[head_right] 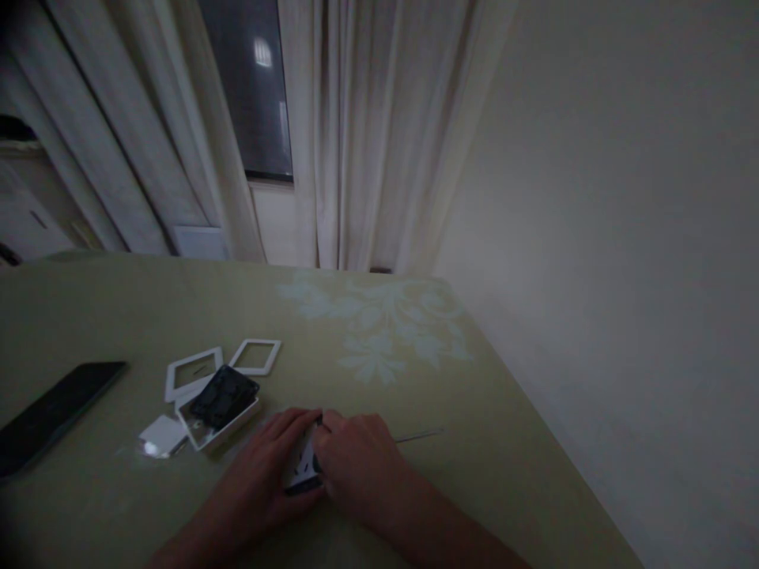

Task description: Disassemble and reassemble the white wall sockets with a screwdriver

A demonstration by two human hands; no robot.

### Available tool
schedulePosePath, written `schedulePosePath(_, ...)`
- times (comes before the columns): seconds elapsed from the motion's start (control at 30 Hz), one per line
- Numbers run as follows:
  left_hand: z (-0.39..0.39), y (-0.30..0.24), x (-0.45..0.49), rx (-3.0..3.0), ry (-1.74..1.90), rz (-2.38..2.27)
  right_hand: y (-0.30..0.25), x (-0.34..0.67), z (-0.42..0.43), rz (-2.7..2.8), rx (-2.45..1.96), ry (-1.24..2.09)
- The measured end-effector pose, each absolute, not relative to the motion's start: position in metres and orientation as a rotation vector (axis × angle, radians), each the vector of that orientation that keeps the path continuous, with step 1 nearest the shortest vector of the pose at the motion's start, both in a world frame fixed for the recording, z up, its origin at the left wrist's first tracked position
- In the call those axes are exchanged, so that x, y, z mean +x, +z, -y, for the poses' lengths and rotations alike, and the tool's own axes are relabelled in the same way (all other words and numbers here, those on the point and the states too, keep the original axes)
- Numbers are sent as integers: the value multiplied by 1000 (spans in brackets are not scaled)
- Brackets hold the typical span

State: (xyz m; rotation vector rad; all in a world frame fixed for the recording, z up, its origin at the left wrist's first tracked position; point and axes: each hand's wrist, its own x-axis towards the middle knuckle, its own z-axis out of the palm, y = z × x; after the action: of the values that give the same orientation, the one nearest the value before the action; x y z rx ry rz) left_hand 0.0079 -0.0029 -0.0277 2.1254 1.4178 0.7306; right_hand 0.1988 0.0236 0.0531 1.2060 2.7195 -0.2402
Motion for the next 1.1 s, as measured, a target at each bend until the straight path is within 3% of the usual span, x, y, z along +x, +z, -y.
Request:
schedulePosePath(0.4, 2, -23, 8, 2148, 730, -1453, 69, 224, -44, -2909, 1418, -573)
schedulePosePath(0.63, 8, -21, 7, 2295, 1034, -1418, 113, 240, -24, -3441, 1729, -1071)
schedulePosePath(0.93, 11, -17, 10, 2303, 1208, -1417, 105, 234, -25, -3326, 1523, -975)
schedulePosePath(1.1, 13, -19, 10, 2061, 1290, -1386, 92, 228, -35, -3136, 1640, -1072)
